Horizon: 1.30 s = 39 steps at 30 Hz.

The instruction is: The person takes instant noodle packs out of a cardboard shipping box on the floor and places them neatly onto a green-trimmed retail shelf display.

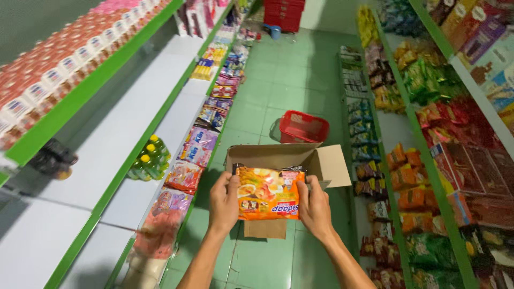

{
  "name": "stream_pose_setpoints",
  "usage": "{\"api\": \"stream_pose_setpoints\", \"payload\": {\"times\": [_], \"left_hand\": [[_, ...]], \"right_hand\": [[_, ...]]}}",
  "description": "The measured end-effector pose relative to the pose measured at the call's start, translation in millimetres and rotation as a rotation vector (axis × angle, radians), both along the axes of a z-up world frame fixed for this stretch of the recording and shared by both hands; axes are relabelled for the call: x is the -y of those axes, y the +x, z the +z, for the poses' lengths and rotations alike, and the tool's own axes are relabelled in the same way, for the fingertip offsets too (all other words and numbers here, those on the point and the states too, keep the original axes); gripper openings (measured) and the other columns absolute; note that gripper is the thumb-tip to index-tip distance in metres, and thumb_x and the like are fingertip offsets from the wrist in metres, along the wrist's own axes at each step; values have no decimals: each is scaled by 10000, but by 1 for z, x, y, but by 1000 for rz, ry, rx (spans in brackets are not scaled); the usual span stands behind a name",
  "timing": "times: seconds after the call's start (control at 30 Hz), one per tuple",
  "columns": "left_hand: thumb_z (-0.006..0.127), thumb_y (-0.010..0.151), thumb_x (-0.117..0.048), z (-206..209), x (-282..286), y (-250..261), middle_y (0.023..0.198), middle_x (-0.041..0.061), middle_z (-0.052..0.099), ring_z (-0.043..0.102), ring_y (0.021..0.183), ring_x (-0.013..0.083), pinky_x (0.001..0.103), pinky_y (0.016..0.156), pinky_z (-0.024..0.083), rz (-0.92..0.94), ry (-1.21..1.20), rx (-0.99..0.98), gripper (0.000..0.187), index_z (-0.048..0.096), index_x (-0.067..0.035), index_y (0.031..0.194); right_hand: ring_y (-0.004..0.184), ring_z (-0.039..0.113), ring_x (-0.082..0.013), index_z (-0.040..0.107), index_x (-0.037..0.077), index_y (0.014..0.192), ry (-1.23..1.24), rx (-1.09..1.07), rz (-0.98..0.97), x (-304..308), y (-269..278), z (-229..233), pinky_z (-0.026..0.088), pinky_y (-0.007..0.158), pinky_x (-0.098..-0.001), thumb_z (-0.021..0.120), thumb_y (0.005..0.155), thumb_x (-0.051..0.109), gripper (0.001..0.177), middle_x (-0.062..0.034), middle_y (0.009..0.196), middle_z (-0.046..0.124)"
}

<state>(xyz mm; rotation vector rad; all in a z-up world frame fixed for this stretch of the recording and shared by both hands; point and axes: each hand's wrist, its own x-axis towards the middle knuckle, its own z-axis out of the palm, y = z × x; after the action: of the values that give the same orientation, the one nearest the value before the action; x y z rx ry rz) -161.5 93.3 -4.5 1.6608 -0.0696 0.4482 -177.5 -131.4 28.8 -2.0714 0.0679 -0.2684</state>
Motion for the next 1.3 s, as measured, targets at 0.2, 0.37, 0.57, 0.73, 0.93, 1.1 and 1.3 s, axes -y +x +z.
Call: {"api": "stream_pose_setpoints", "payload": {"times": [0.2,0.37,0.57,0.73,0.93,1.1,1.3], "left_hand": [[512,1087,-237,-12,12,-51,784,-50,544,481,747,29,239,634,439,-43,-305,-40,272,570,-54,895],[493,1075,-248,-4,13,-106,824,-69,564,508,788,7,202,690,457,-72,-415,-113,248,570,-74,916],[529,1097,-243,14,8,-163,793,-67,530,469,747,11,218,634,438,-417,-49,-196,286,566,-50,889],[591,1042,-234,43,-6,-205,722,-10,578,505,674,40,261,580,445,-230,97,-221,270,591,-32,863],[664,961,-293,63,-26,-257,666,124,686,672,597,296,427,537,482,205,561,-188,258,663,-52,868],[679,949,-303,65,-59,-290,638,171,668,646,598,405,504,536,471,408,755,-135,276,708,-74,797],[691,924,-301,67,-119,-349,636,169,678,645,566,399,511,528,479,587,849,-62,247,742,-98,793]], "right_hand": [[485,643,-187,633,36,998,-13,120,29,13,-32,-14,479,475,-379,559,1030,233,213,-144,599,665],[564,664,-239,671,47,1106,-165,26,-123,36,-76,-17,491,550,-408,594,1044,243,220,-177,713,699],[1154,615,-417,456,-49,1447,-113,658,742,22,-125,20,481,935,-448,836,851,253,769,-311,1284,639],[830,664,-198,597,43,1340,118,-261,877,-18,-155,26,556,704,-387,790,830,307,606,-94,994,723],[755,663,-123,645,7,1145,106,-132,827,-54,-177,0,565,623,-306,775,878,335,443,-84,907,704],[714,679,-102,636,21,1131,174,-83,861,-87,-204,0,563,591,-275,766,887,304,396,-76,873,750],[606,672,-107,628,16,1104,205,-227,894,-142,-255,17,540,492,-287,749,886,284,366,-61,808,763]]}}
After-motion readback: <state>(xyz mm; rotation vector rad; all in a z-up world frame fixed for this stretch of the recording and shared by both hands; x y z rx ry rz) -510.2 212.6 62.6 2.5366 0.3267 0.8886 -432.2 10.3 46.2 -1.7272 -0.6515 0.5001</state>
